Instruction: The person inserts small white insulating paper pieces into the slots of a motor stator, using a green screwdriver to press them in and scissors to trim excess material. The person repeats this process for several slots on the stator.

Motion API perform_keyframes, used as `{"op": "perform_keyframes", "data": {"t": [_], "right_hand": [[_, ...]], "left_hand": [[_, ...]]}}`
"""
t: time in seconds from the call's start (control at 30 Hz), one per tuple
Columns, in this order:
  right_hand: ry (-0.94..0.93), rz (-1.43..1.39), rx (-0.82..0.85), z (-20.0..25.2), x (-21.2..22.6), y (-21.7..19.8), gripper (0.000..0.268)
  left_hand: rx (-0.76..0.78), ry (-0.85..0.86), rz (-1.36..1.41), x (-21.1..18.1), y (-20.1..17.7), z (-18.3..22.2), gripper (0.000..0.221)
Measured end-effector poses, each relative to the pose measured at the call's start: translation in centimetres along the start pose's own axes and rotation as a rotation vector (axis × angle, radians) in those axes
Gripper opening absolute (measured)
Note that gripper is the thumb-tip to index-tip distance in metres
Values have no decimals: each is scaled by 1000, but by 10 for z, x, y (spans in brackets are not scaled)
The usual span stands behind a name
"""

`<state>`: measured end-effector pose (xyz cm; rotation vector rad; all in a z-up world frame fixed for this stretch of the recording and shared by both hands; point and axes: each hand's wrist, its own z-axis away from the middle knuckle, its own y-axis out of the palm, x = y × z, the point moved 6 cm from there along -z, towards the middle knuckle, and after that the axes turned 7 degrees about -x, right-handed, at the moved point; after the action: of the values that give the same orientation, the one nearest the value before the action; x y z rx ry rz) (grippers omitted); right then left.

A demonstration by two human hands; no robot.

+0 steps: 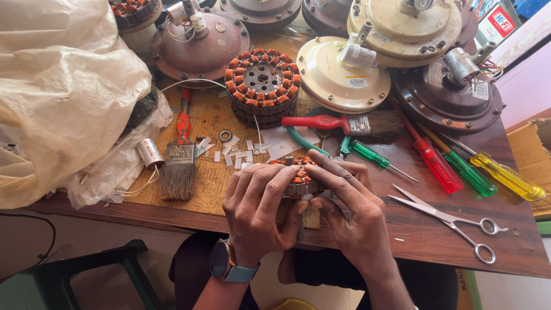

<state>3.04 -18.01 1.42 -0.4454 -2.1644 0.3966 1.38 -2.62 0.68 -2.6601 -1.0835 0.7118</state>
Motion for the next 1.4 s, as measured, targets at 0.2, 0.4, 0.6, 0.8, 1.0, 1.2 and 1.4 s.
{"op": "perform_keyframes", "data": {"t": [0.2, 0.4, 0.6, 0.8, 1.0, 1.2, 1.4], "right_hand": [[-37, 14, -1, 0, 0, 2, 48], [-45, 27, -3, -2, 4, 1, 47], [-37, 14, -12, -6, 7, 0, 46], [-16, 34, -9, -6, 4, 0, 44], [-44, 82, -22, -5, 4, 2, 42], [12, 60, 47, -7, 0, 3, 41], [13, 57, 103, -11, -5, -1, 45]], "left_hand": [[-19, -12, -36, 0, 1, 2, 36], [-33, -21, -64, -1, 1, 4, 35], [-40, -30, -61, -2, 0, 1, 33], [-58, -40, -70, -1, 3, 2, 35], [-39, -67, -45, 3, 4, 6, 36], [-74, -160, -69, -2, 7, 12, 36], [-38, -131, -88, -4, 11, 10, 36]]}}
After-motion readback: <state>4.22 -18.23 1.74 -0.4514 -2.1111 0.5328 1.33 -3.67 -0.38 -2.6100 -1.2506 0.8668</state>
